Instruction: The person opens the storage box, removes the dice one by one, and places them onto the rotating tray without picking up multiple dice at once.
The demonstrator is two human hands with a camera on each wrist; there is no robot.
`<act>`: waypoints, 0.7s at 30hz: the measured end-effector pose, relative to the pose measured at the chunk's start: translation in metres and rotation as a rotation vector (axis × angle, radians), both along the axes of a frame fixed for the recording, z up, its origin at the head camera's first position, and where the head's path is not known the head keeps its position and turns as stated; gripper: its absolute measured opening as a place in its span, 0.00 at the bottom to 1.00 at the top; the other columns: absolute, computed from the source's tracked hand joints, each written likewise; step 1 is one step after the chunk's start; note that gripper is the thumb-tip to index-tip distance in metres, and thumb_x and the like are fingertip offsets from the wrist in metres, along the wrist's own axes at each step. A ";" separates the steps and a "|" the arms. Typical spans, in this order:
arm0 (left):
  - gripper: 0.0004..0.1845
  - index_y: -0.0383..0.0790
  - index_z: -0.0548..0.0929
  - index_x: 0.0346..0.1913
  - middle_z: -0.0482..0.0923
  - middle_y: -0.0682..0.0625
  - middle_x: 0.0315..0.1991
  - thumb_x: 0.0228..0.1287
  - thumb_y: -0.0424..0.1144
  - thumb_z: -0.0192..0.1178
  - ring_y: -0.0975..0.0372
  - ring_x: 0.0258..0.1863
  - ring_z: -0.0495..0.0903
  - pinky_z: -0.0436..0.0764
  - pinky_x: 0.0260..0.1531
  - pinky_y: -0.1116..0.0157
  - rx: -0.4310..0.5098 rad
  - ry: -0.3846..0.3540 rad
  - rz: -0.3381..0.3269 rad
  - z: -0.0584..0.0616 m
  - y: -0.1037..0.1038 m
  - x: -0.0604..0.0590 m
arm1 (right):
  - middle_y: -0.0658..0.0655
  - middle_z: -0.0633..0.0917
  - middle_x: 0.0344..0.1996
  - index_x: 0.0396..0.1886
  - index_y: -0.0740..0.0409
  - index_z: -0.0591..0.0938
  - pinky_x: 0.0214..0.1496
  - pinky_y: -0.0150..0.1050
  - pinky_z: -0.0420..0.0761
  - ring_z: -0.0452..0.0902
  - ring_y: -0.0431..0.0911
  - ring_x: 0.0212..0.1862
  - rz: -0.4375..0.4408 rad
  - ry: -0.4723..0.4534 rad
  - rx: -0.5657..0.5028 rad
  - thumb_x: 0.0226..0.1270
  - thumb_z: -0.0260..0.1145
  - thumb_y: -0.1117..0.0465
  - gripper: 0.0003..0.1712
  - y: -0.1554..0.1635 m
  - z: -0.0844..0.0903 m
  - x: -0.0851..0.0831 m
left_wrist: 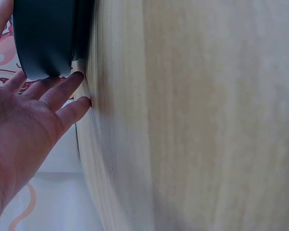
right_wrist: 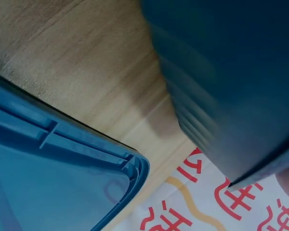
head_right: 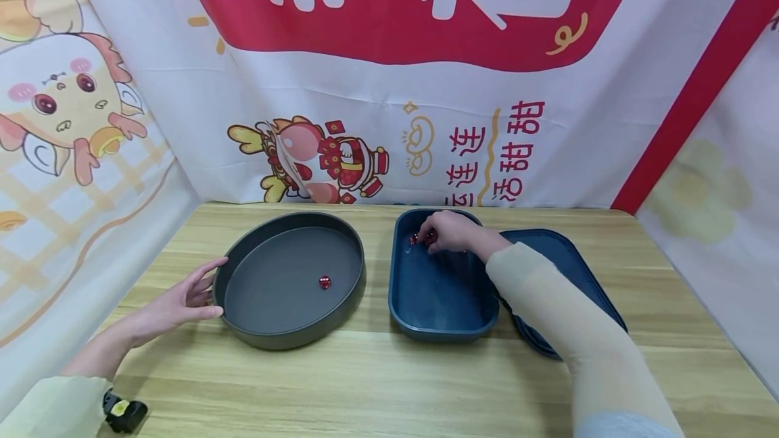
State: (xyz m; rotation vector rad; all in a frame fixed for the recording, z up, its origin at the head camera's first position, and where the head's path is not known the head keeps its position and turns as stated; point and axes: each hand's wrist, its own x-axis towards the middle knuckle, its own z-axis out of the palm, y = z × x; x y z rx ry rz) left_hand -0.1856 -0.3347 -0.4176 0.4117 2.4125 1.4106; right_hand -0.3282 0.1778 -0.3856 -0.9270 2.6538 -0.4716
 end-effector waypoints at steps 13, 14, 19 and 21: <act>0.50 0.39 0.41 0.77 0.41 0.22 0.71 0.64 0.36 0.66 0.31 0.67 0.53 0.68 0.58 0.42 -0.012 0.005 -0.002 0.002 0.000 -0.002 | 0.53 0.84 0.42 0.48 0.55 0.85 0.49 0.45 0.80 0.79 0.45 0.44 -0.015 0.011 0.010 0.60 0.71 0.66 0.15 0.000 -0.007 -0.005; 0.50 0.39 0.41 0.77 0.41 0.22 0.71 0.64 0.37 0.66 0.31 0.67 0.54 0.68 0.58 0.42 -0.013 0.007 -0.003 0.002 0.000 -0.002 | 0.52 0.84 0.42 0.48 0.56 0.85 0.49 0.44 0.80 0.79 0.44 0.44 -0.014 0.007 0.007 0.60 0.71 0.66 0.15 0.000 -0.007 -0.005; 0.50 0.40 0.42 0.77 0.41 0.23 0.72 0.64 0.37 0.66 0.32 0.67 0.53 0.67 0.58 0.43 -0.014 0.004 0.004 0.000 0.000 -0.002 | 0.53 0.84 0.41 0.46 0.57 0.86 0.47 0.43 0.81 0.80 0.44 0.43 -0.021 -0.010 -0.012 0.61 0.70 0.68 0.13 0.002 -0.010 -0.005; 0.49 0.40 0.42 0.77 0.41 0.24 0.72 0.64 0.38 0.66 0.33 0.67 0.53 0.67 0.59 0.43 -0.015 0.000 0.010 -0.001 0.000 -0.002 | 0.53 0.84 0.41 0.45 0.57 0.86 0.46 0.43 0.81 0.80 0.44 0.42 -0.027 -0.001 -0.014 0.61 0.69 0.69 0.12 0.002 -0.011 -0.006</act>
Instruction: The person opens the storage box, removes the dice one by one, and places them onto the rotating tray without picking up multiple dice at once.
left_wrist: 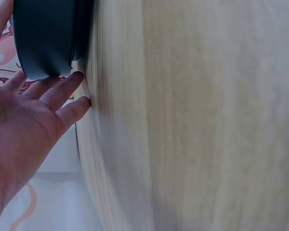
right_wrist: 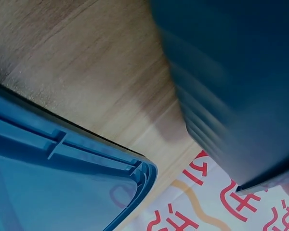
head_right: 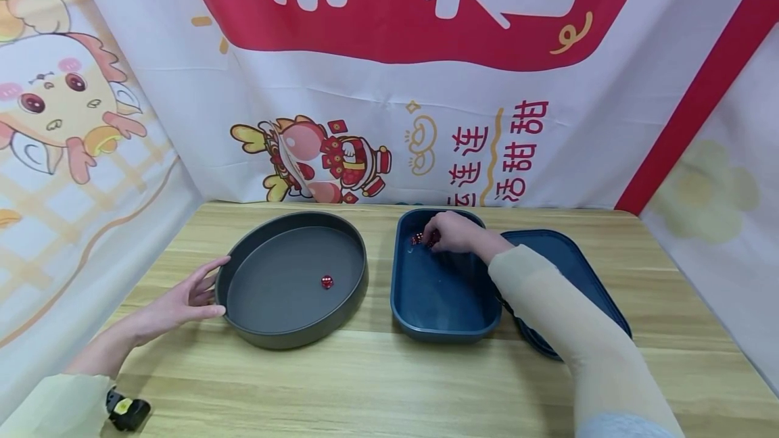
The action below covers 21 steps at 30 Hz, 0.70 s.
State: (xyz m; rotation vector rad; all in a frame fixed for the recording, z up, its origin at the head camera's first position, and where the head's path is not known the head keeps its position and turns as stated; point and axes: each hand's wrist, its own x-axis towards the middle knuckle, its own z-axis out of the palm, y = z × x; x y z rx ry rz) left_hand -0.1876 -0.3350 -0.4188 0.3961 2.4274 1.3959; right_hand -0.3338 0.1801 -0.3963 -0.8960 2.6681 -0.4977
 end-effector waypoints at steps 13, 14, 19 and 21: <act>0.49 0.42 0.42 0.77 0.40 0.24 0.73 0.64 0.38 0.66 0.33 0.68 0.52 0.67 0.59 0.43 -0.001 -0.007 0.000 0.000 -0.001 0.001 | 0.54 0.84 0.40 0.42 0.57 0.86 0.44 0.41 0.82 0.79 0.44 0.40 0.019 -0.031 0.006 0.63 0.67 0.71 0.10 0.000 -0.002 0.005; 0.49 0.42 0.42 0.77 0.40 0.24 0.73 0.64 0.38 0.65 0.33 0.68 0.52 0.67 0.59 0.43 0.000 -0.006 -0.001 0.000 -0.001 0.001 | 0.53 0.84 0.40 0.41 0.57 0.86 0.43 0.41 0.82 0.79 0.44 0.39 0.016 -0.033 0.007 0.63 0.67 0.71 0.10 0.000 -0.003 0.005; 0.49 0.41 0.42 0.77 0.40 0.24 0.72 0.64 0.38 0.66 0.33 0.68 0.52 0.66 0.59 0.42 -0.005 -0.001 -0.002 0.000 -0.001 0.001 | 0.51 0.84 0.37 0.38 0.56 0.87 0.42 0.40 0.81 0.79 0.42 0.38 0.032 -0.031 0.007 0.62 0.67 0.71 0.08 0.001 -0.002 0.004; 0.49 0.41 0.42 0.77 0.41 0.23 0.72 0.64 0.38 0.66 0.32 0.68 0.52 0.66 0.59 0.42 -0.008 -0.001 -0.002 0.000 -0.002 0.001 | 0.51 0.84 0.36 0.37 0.56 0.87 0.41 0.39 0.81 0.79 0.41 0.37 0.054 -0.016 0.001 0.61 0.68 0.71 0.08 0.001 0.000 0.004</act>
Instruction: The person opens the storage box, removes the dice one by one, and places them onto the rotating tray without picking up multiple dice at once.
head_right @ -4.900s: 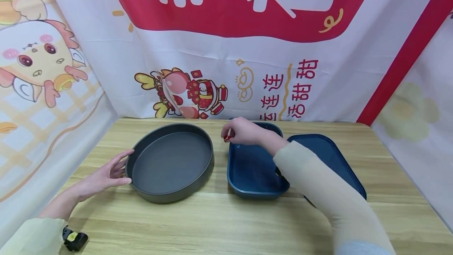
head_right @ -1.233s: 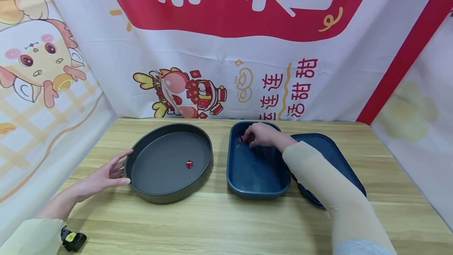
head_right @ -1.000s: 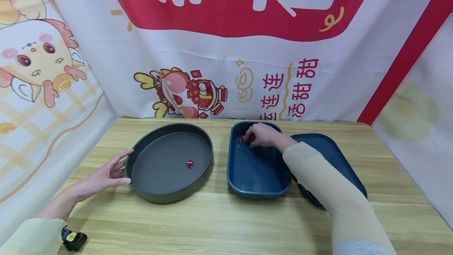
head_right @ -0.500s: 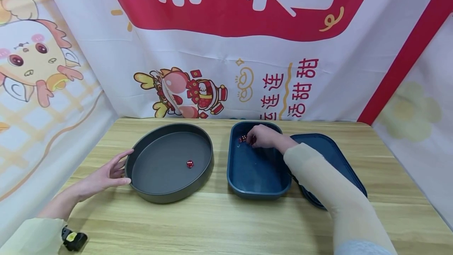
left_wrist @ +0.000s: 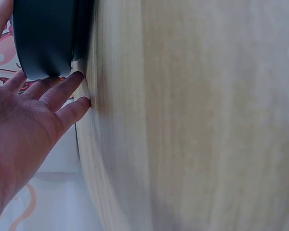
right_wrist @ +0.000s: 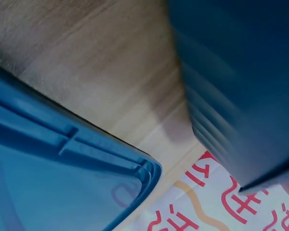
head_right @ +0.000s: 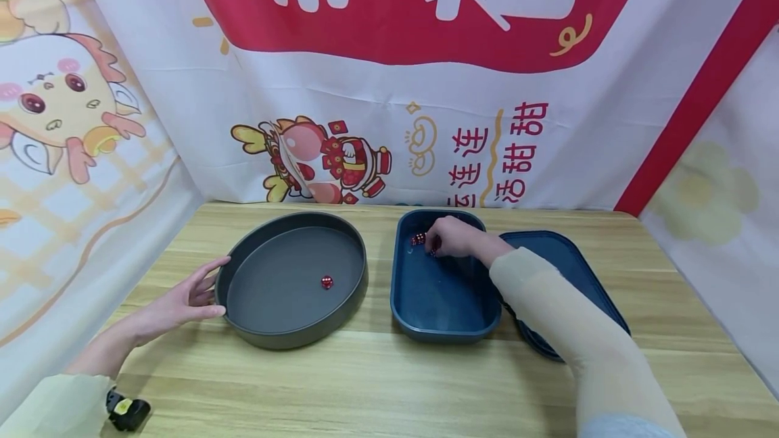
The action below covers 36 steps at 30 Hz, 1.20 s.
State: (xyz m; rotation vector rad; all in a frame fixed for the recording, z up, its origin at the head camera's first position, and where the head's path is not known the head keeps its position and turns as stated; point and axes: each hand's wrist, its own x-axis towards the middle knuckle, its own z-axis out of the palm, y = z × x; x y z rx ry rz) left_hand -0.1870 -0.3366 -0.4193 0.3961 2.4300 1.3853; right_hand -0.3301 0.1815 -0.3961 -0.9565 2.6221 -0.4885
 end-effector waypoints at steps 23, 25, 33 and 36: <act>0.49 0.41 0.42 0.77 0.41 0.23 0.72 0.64 0.38 0.66 0.32 0.67 0.53 0.66 0.59 0.41 -0.002 -0.006 0.001 -0.001 0.002 -0.002 | 0.50 0.87 0.34 0.37 0.56 0.88 0.44 0.37 0.82 0.80 0.39 0.37 0.203 0.050 -0.135 0.62 0.69 0.68 0.06 -0.073 0.075 0.033; 0.49 0.41 0.42 0.77 0.42 0.23 0.72 0.64 0.38 0.65 0.32 0.67 0.52 0.65 0.59 0.40 -0.001 -0.005 0.000 -0.002 0.002 -0.002 | 0.50 0.87 0.34 0.36 0.57 0.88 0.45 0.40 0.82 0.80 0.39 0.37 0.232 0.059 -0.146 0.63 0.69 0.68 0.05 -0.084 0.076 0.034; 0.50 0.43 0.40 0.78 0.38 0.26 0.73 0.64 0.37 0.65 0.33 0.69 0.47 0.61 0.61 0.40 0.019 -0.019 -0.005 0.000 0.000 -0.001 | 0.47 0.85 0.35 0.38 0.53 0.87 0.44 0.29 0.79 0.78 0.38 0.38 0.279 0.050 -0.114 0.64 0.68 0.67 0.06 -0.139 0.083 0.043; 0.50 0.44 0.40 0.78 0.37 0.26 0.74 0.65 0.37 0.65 0.33 0.69 0.47 0.61 0.61 0.39 0.023 -0.023 -0.007 0.000 0.000 0.000 | 0.48 0.85 0.36 0.39 0.52 0.87 0.44 0.28 0.78 0.77 0.39 0.37 0.288 0.029 -0.099 0.65 0.68 0.67 0.07 -0.158 0.083 0.046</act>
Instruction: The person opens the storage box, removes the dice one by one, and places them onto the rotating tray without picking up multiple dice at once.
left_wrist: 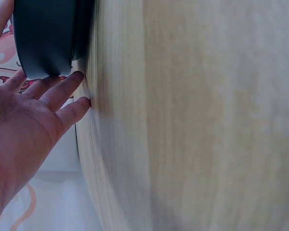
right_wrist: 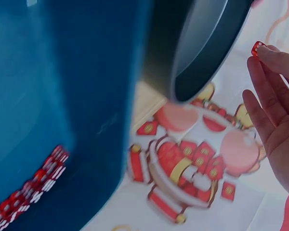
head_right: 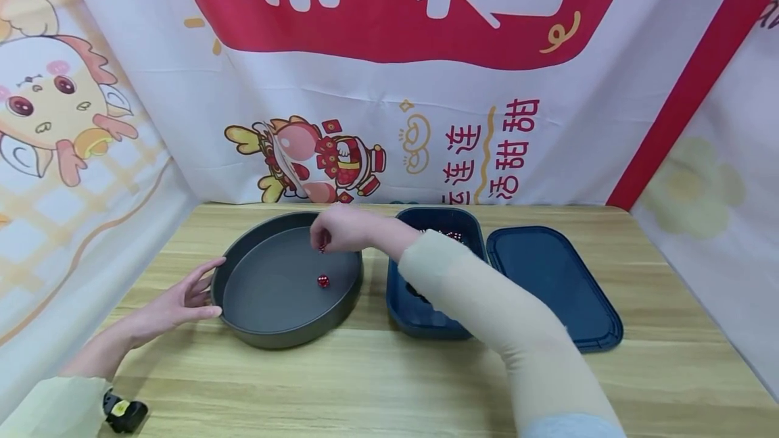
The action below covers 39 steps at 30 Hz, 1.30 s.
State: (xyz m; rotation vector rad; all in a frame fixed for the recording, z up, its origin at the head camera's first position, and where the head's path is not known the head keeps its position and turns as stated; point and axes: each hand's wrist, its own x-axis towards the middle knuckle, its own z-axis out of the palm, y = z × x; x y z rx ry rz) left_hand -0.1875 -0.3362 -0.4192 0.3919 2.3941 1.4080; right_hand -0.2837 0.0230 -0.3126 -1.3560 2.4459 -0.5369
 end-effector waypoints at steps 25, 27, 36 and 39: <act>0.48 0.42 0.40 0.77 0.38 0.25 0.73 0.66 0.35 0.63 0.33 0.69 0.48 0.62 0.61 0.40 0.002 0.007 -0.004 0.000 0.000 -0.002 | 0.45 0.83 0.33 0.40 0.56 0.88 0.42 0.25 0.76 0.76 0.38 0.38 0.052 -0.024 0.088 0.64 0.67 0.71 0.09 -0.088 -0.035 0.015; 0.49 0.42 0.40 0.78 0.38 0.25 0.73 0.66 0.36 0.64 0.33 0.69 0.48 0.61 0.61 0.40 0.005 0.006 -0.005 0.000 -0.001 -0.003 | 0.46 0.83 0.32 0.40 0.56 0.88 0.41 0.25 0.76 0.76 0.38 0.37 0.041 -0.021 0.099 0.64 0.66 0.71 0.10 -0.089 -0.040 0.014; 0.49 0.44 0.40 0.78 0.38 0.26 0.73 0.65 0.36 0.64 0.32 0.69 0.48 0.61 0.61 0.39 -0.004 0.012 -0.010 -0.001 -0.003 -0.003 | 0.46 0.82 0.32 0.38 0.52 0.88 0.39 0.28 0.77 0.76 0.40 0.36 -0.042 -0.074 0.152 0.65 0.66 0.70 0.10 -0.092 -0.054 0.009; 0.49 0.43 0.40 0.78 0.38 0.26 0.73 0.65 0.37 0.64 0.33 0.69 0.48 0.62 0.61 0.40 -0.005 0.010 -0.009 -0.001 -0.002 -0.003 | 0.46 0.82 0.31 0.35 0.50 0.88 0.38 0.29 0.77 0.76 0.41 0.36 -0.054 -0.082 0.175 0.64 0.66 0.69 0.10 -0.093 -0.057 0.009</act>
